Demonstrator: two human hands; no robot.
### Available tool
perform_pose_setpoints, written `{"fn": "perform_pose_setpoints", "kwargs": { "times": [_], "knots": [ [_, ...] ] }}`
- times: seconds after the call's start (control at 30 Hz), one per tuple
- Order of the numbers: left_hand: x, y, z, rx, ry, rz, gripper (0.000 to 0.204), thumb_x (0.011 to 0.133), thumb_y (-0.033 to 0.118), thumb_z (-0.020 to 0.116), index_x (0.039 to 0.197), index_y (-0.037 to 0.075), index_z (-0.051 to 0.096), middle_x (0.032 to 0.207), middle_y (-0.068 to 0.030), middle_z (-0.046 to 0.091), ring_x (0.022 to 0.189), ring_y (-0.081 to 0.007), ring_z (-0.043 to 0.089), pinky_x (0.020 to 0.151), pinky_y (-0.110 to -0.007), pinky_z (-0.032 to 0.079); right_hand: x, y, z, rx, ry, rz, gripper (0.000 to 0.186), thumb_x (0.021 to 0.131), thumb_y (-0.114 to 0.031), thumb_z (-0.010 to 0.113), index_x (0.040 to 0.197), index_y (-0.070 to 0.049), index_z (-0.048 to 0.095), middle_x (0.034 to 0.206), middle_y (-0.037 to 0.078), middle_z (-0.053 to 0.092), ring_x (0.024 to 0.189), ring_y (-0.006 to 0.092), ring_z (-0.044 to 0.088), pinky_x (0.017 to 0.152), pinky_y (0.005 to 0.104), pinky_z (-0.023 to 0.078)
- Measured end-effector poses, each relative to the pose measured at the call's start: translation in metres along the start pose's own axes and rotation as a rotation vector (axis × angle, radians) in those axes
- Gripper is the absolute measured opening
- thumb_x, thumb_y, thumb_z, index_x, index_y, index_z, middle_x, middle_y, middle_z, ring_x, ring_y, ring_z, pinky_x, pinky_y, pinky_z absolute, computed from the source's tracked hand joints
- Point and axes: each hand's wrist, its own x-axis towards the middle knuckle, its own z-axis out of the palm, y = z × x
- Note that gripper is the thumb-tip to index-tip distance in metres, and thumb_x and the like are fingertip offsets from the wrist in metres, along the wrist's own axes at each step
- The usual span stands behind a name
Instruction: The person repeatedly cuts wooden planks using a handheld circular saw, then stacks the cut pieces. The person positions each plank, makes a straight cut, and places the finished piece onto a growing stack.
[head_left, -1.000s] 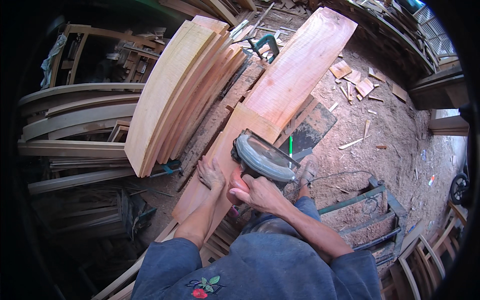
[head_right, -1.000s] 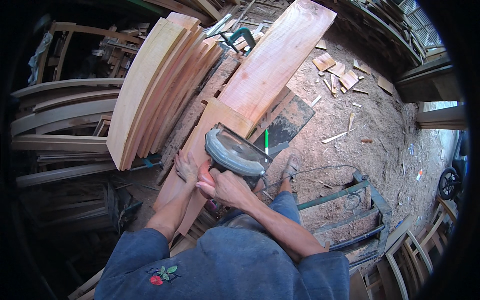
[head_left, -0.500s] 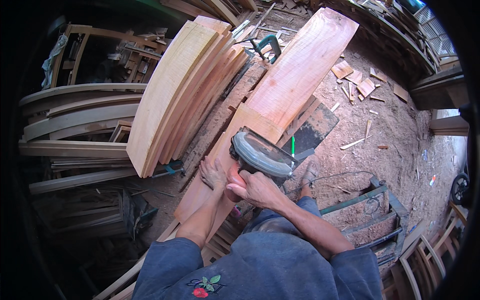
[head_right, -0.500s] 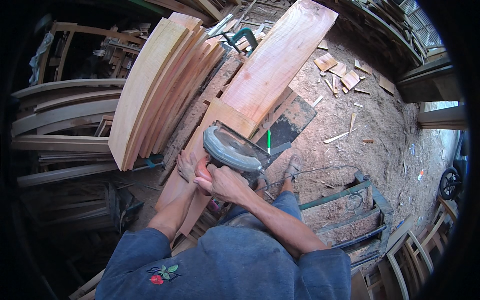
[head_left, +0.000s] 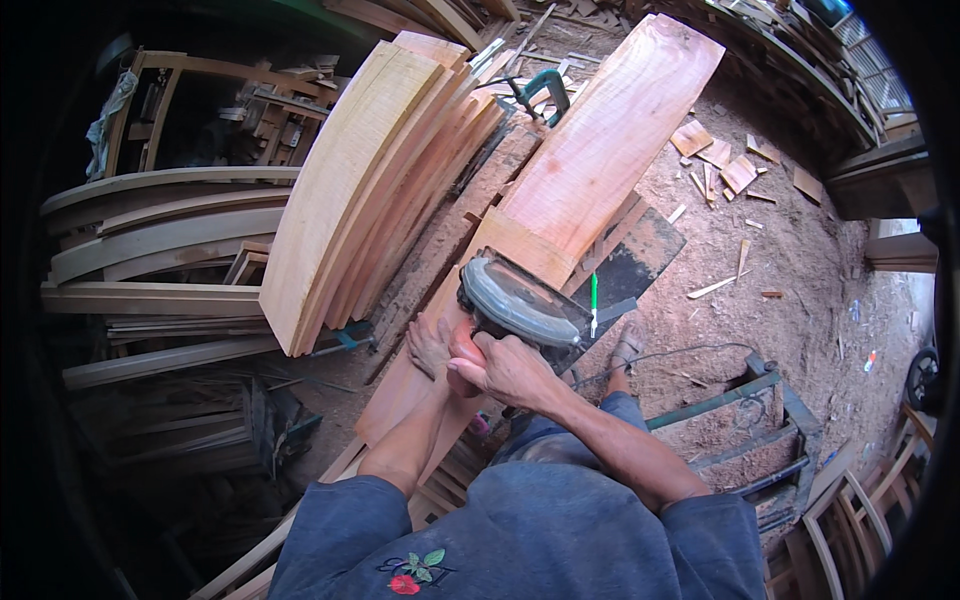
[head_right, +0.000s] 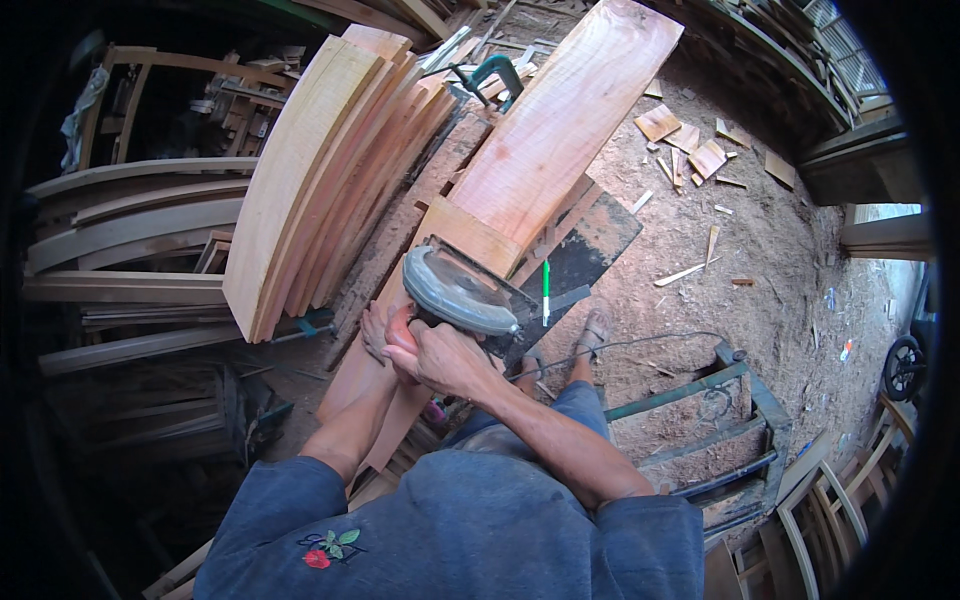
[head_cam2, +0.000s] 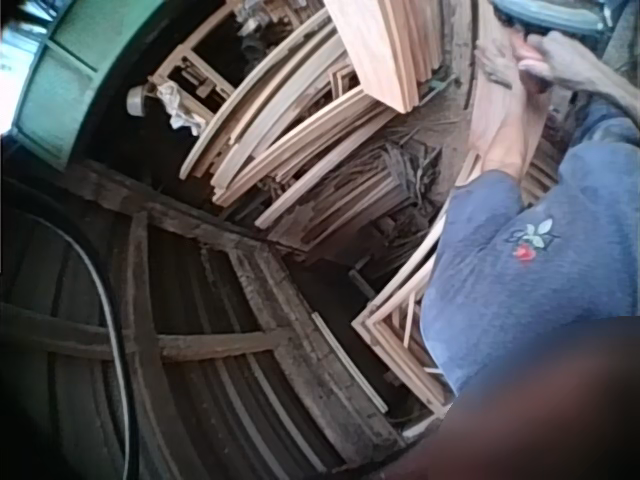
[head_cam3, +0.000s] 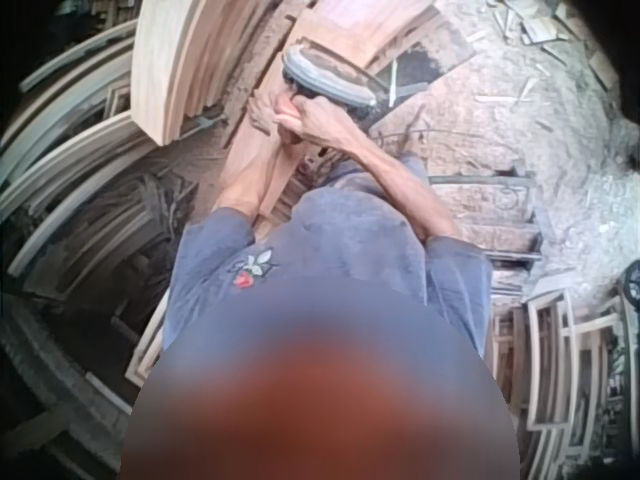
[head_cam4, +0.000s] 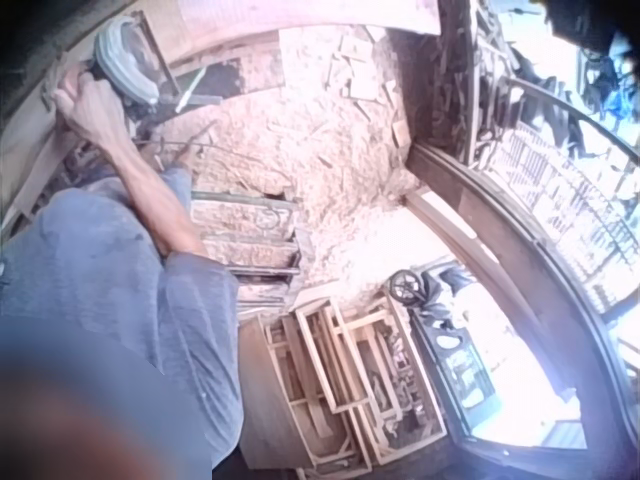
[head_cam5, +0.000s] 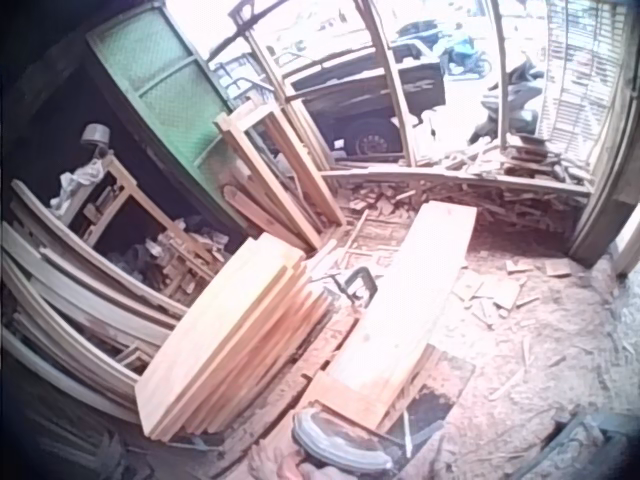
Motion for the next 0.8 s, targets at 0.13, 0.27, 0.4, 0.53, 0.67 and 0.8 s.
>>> {"fn": "perform_pose_setpoints", "kwargs": {
  "times": [0.13,0.27,0.4,0.53,0.67,0.8],
  "knots": [
    [-0.004,0.004,-0.003,-0.001,0.008,-0.003,0.074,0.103,0.069,0.052,0.158,0.02,0.055,0.161,-0.0179,0.054,0.152,-0.0389,0.045,0.122,-0.062,0.033,0.008,-0.003,0.003,-0.008,0.015,-0.014,0.063,0.103,-0.059,0.061,0.102,0.004,0.066,0.084,0.034,0.07,0.087,0.0554,0.07,0.078,0.0592,0.055],
    [-0.009,0.011,-0.004,-0.008,0.009,-0.001,0.074,0.103,0.069,0.052,0.158,0.02,0.055,0.16,-0.0179,0.054,0.152,-0.0389,0.045,0.122,-0.062,0.033,0.013,-0.004,0.006,-0.008,0.049,-0.039,0.063,0.103,-0.059,0.061,0.101,0.004,0.066,0.083,0.034,0.07,0.086,0.0554,0.07,0.078,0.0595,0.055],
    [-0.012,0.014,-0.005,-0.015,0.01,-0.005,0.074,0.103,0.069,0.052,0.158,0.02,0.056,0.16,-0.0178,0.054,0.152,-0.0389,0.045,0.122,-0.062,0.033,0.02,-0.006,0.007,-0.021,0.055,-0.078,0.07,0.104,-0.059,0.058,0.105,0.01,0.067,0.082,0.038,0.07,0.084,0.0555,0.072,0.079,0.0589,0.057],
    [-0.013,0.017,-0.007,-0.023,0.014,-0.004,0.074,0.103,0.069,0.053,0.158,0.02,0.056,0.16,-0.0178,0.054,0.152,-0.0388,0.044,0.122,-0.062,0.033,0.027,-0.008,0.01,-0.003,0.066,-0.082,0.07,0.104,-0.059,0.059,0.102,0.01,0.068,0.083,0.038,0.07,0.084,0.0554,0.072,0.079,0.0589,0.057],
    [-0.014,0.02,-0.007,-0.026,0.015,-0.005,0.074,0.103,0.069,0.053,0.158,0.019,0.056,0.16,-0.0177,0.054,0.152,-0.0388,0.044,0.122,-0.062,0.033,0.037,-0.011,0.012,0.008,0.067,-0.082,0.066,0.104,-0.059,0.061,0.097,0.007,0.065,0.081,0.036,0.069,0.082,0.0558,0.07,0.074,0.0584,0.056],
    [-0.015,0.019,-0.006,-0.031,0.016,-0.004,0.074,0.102,0.069,0.053,0.158,0.019,0.056,0.16,-0.0177,0.054,0.152,-0.0388,0.044,0.122,-0.062,0.032,0.046,-0.015,0.013,0.027,0.049,-0.073,0.065,0.104,-0.059,0.062,0.096,0.005,0.064,0.08,0.035,0.068,0.081,0.0556,0.069,0.071,0.0582,0.055]
  ]
}}
